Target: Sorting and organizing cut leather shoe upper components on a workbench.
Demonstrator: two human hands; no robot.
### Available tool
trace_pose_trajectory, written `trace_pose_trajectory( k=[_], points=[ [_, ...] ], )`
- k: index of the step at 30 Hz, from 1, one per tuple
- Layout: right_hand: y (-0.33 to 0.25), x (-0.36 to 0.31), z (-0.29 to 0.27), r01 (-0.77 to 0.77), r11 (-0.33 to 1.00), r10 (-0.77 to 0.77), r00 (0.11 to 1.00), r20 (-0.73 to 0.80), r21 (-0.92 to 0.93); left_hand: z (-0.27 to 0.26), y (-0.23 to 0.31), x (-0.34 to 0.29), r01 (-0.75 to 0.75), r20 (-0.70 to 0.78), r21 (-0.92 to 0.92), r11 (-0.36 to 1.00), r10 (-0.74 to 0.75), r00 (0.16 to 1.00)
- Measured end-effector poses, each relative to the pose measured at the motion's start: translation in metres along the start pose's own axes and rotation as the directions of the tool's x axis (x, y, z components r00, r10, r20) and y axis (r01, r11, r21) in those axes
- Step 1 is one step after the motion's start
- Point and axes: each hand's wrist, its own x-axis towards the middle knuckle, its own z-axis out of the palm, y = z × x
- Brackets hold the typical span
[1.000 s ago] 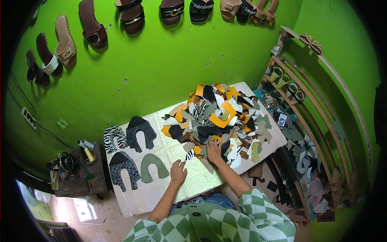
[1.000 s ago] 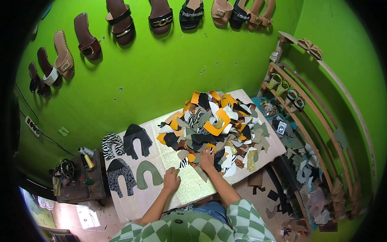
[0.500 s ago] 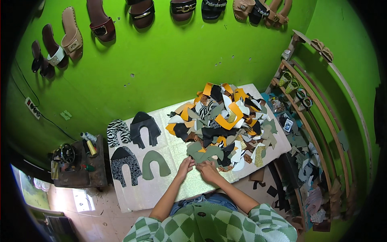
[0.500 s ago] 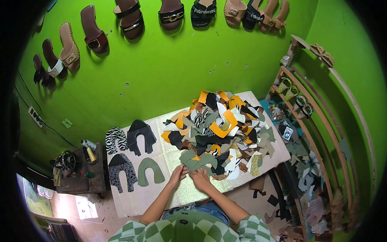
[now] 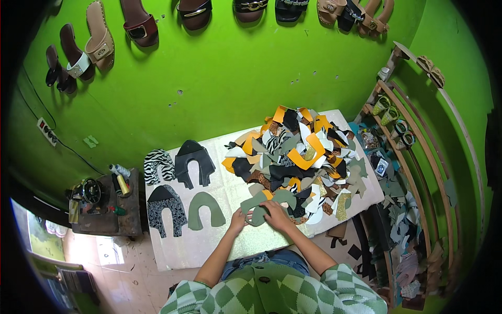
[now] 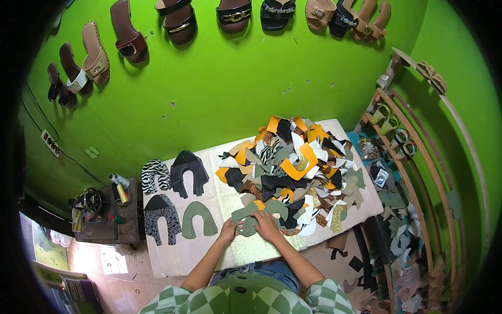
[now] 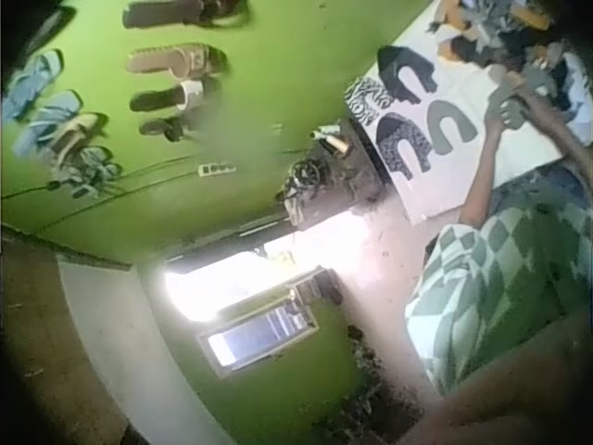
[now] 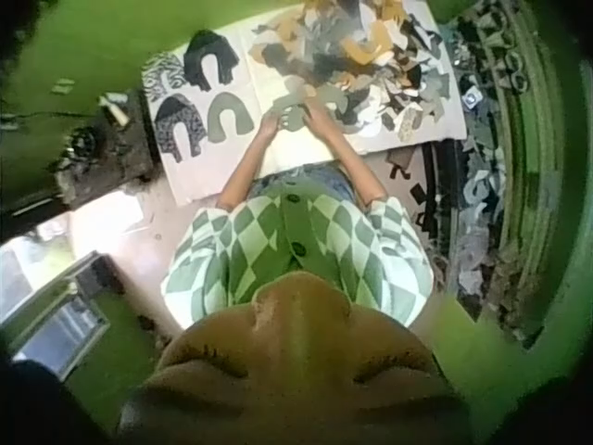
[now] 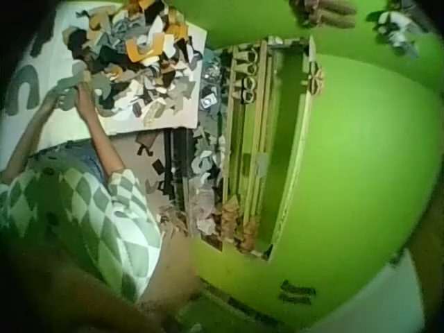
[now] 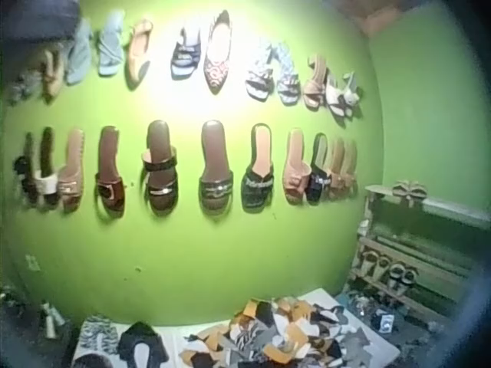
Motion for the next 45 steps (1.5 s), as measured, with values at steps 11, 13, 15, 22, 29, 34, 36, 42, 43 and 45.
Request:
trace_pose_trajectory(
  k=[11,13,15,22,29,34,36,42,43,45],
  points=[
    [0.009,0.019,0.040,0.195,0.958,-0.175,0.978,0.112,-0.212,-0.029,-0.023,0.000,-0.287,-0.024,0.148,0.946,0.294,0.956],
    [0.011,0.021,0.043,0.238,0.946,-0.211,0.968,0.138,-0.218,-0.033,-0.025,0.002,-0.313,-0.037,0.129,0.941,0.320,0.947],
    [0.012,0.027,0.042,0.275,0.935,-0.242,0.956,0.162,-0.225,-0.033,-0.027,0.001,-0.336,-0.046,0.113,0.935,0.342,0.938],
    [0.006,0.053,0.009,0.261,0.964,-0.235,0.925,0.300,-0.049,-0.037,-0.017,-0.016,-0.271,-0.168,0.239,0.932,0.314,0.934],
    [-0.016,0.074,-0.030,0.496,0.845,-0.530,0.733,0.426,0.199,-0.026,0.050,-0.060,-0.315,0.314,0.463,0.829,0.179,0.932],
    [-0.023,0.065,-0.034,0.159,0.918,-0.367,0.684,0.630,0.363,-0.035,0.057,-0.063,-0.344,0.337,0.425,0.837,0.206,0.919],
    [-0.013,0.057,-0.031,0.111,0.904,-0.351,0.744,0.568,0.413,-0.040,0.052,-0.068,-0.361,0.320,0.445,0.819,0.231,0.919],
    [-0.001,0.022,-0.036,-0.121,0.877,-0.192,0.800,0.569,0.466,-0.050,0.033,-0.081,-0.276,0.193,0.520,0.808,0.204,0.960],
    [0.001,0.015,-0.036,-0.124,0.876,-0.188,0.802,0.566,0.466,-0.049,0.030,-0.084,-0.276,0.197,0.521,0.808,0.201,0.960],
    [0.003,0.002,-0.037,-0.285,0.814,-0.168,0.717,0.676,0.505,-0.046,0.025,-0.089,-0.298,0.277,0.439,0.848,0.187,0.942]
  ],
)
